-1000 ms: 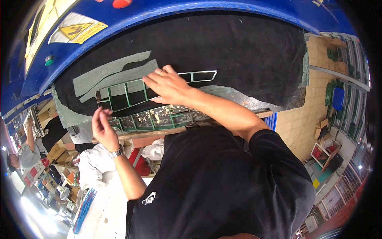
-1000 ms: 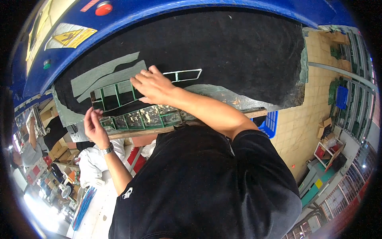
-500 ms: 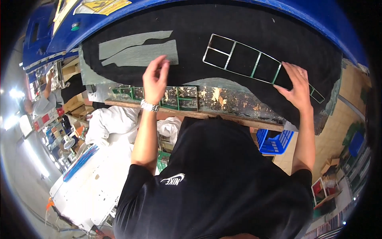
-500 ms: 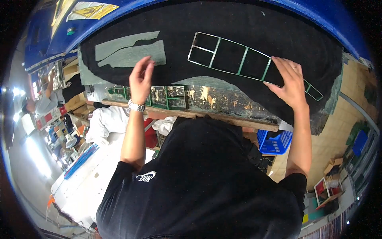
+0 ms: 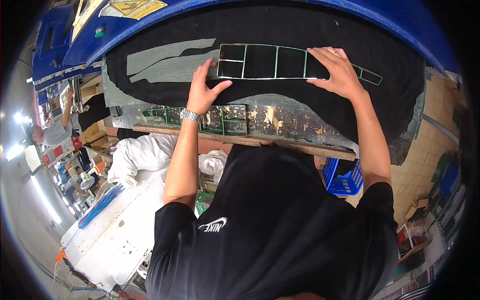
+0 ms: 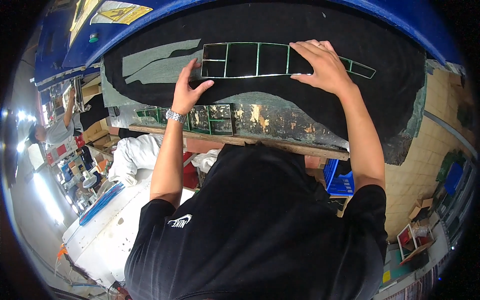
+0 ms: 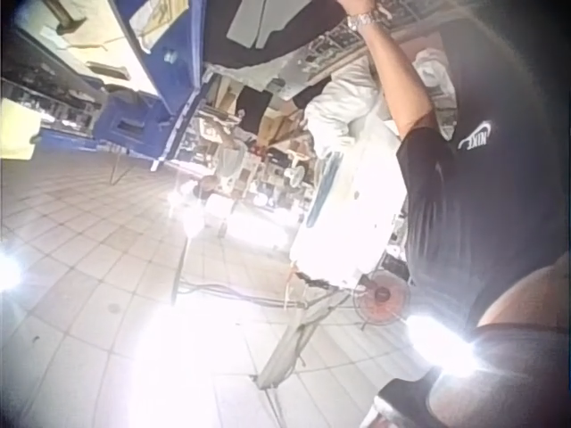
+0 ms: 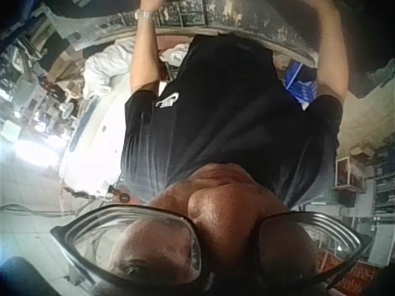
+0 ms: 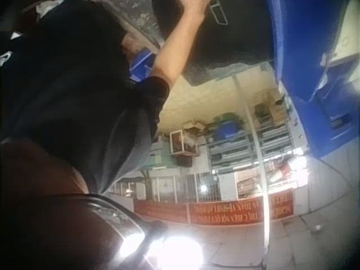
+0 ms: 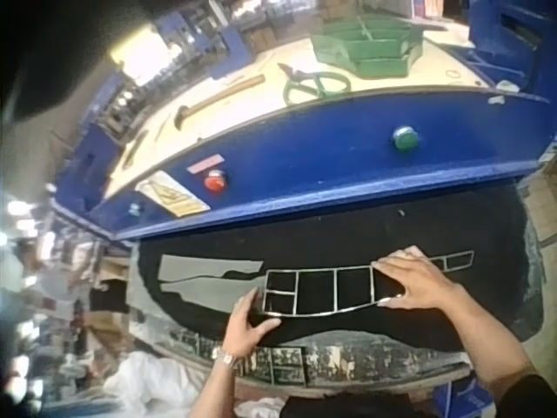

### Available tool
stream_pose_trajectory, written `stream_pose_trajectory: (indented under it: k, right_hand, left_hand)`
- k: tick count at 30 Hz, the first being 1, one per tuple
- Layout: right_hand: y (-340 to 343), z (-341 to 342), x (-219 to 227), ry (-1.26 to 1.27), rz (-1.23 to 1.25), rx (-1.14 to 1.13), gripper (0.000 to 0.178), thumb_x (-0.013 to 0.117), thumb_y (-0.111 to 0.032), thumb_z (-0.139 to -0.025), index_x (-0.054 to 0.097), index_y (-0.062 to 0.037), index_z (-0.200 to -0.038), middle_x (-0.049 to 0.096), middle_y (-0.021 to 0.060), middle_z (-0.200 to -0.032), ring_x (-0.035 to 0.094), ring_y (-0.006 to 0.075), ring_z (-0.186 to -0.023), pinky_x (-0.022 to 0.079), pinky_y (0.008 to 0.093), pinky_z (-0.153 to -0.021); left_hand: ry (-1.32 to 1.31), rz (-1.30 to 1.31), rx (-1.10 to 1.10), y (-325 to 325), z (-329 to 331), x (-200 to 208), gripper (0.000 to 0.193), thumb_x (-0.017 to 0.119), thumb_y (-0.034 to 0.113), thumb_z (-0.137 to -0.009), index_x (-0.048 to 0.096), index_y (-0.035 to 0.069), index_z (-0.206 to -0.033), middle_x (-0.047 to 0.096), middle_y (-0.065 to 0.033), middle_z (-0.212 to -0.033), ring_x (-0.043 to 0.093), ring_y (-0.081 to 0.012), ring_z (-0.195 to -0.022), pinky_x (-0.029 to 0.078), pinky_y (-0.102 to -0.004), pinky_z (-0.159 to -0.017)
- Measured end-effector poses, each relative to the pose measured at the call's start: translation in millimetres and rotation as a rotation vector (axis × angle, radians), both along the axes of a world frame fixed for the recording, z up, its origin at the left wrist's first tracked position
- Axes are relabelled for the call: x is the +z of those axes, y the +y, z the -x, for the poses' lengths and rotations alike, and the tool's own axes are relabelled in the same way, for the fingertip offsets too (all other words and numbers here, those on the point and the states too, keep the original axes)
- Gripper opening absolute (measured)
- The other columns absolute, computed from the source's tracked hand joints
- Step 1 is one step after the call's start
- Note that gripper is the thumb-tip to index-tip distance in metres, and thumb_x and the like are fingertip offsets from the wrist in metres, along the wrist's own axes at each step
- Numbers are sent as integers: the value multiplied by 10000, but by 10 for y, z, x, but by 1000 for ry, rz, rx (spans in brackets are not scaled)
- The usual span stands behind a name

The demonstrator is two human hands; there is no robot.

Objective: The recorder uses scissors and metal stencils to cut pieces of black fabric in a shoe manufacturing environment.

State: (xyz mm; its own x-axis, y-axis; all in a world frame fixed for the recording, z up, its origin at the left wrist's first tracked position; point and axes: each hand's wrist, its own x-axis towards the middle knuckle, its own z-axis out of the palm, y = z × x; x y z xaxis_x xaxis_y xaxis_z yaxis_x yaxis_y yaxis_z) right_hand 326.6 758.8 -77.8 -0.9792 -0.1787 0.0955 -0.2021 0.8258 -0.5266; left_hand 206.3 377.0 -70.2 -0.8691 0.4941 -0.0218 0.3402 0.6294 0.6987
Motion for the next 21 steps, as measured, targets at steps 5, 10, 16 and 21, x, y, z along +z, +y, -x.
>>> stream_pose_trajectory:
  k: [5, 10, 16, 21]
  right_hand:
    - [77, -26, -44, 25, -77, 25, 787, 842, -325, -696, 533, -104, -1384, 554, 94, -1394, 490, 267, -1299, 335, 434, -1094]
    - [328, -397, 59, 134, -192, -262, 825, 855, -367, -679, 523, -115, -1391, 504, 100, -1435, 474, 293, -1315, 327, 455, -1104]
    - [588, -972, -311, 160, -200, -854, 736, 862, -372, -705, 578, -71, -1314, 599, 133, -1273, 564, 330, -1175, 426, 439, -1016]
    - [623, -879, -376, 273, -153, -911, 584, 850, -341, -735, 653, -73, -1216, 671, 97, -1119, 628, 293, -1050, 456, 423, -946]
  left_hand:
    - [129, 238, -67, -55, -6, -251, 657, 842, 355, -740, 617, 91, -1298, 556, -96, -1307, 484, -305, -1223, 392, -419, -1001]
    - [206, 251, 14, -78, -105, -382, 473, 800, 323, -793, 694, 170, -1227, 536, -81, -1349, 466, -295, -1258, 373, -434, -1011]
    - [244, 202, 53, -22, -121, -427, 414, 812, 295, -777, 730, 154, -1158, 559, -76, -1332, 493, -291, -1237, 372, -424, -1025]
    - [260, 186, 57, -21, -135, -433, 377, 821, 273, -767, 750, 121, -1105, 578, -86, -1318, 510, -299, -1224, 395, -420, -1029]
